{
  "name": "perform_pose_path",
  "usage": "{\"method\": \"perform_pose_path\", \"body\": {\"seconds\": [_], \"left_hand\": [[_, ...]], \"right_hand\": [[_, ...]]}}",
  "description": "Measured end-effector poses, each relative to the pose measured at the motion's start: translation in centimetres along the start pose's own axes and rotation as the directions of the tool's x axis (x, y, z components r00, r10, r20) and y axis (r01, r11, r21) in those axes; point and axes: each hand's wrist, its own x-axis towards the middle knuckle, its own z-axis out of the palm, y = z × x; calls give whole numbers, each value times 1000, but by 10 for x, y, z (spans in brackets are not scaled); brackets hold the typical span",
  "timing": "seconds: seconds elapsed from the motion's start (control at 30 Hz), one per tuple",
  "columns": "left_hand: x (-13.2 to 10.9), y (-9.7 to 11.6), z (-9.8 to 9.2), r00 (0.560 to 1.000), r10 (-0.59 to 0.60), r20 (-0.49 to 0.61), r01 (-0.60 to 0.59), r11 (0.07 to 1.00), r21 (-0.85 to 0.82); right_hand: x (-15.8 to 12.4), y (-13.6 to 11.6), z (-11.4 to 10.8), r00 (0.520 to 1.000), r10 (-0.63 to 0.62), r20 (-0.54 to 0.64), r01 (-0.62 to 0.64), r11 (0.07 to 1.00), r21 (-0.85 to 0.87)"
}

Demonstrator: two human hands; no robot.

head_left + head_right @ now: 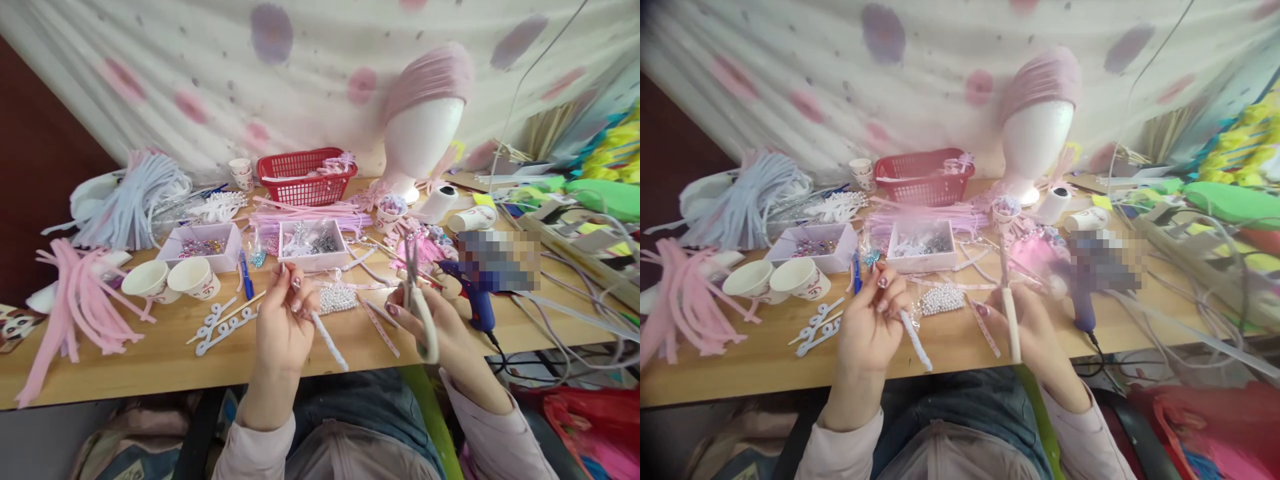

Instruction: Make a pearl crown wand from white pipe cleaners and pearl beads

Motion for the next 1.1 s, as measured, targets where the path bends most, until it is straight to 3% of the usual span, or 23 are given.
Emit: {"method": "perform_pose_path", "body": {"seconds": [0.13, 0.3, 0.47, 0.7, 0.8, 0.93, 1.1], "left_hand": [[11, 6, 7, 997, 72, -13, -73, 996, -52], [13, 5, 11, 994, 90, -63, -95, 991, -89], [12, 0, 5, 988, 153, 25, -149, 983, -109], [8, -1, 11, 995, -7, -101, -21, 961, -277], [9, 1, 11, 990, -17, -140, -28, 948, -316], [13, 2, 7, 977, -50, -206, -17, 949, -314], [15, 2, 6, 968, -123, -218, 54, 953, -299]], "right_hand": [[-23, -24, 16, 982, 64, 180, -136, 895, 424], [-32, -39, 42, 959, 81, 270, -237, 751, 616], [-29, -42, 50, 972, 92, 218, -213, 738, 640], [-26, -43, 56, 966, 140, 215, -246, 744, 621], [-25, -36, 63, 954, 176, 242, -296, 670, 681], [-25, -31, 68, 966, 145, 213, -258, 579, 774], [-25, -40, 65, 963, 159, 219, -268, 665, 697]]}}
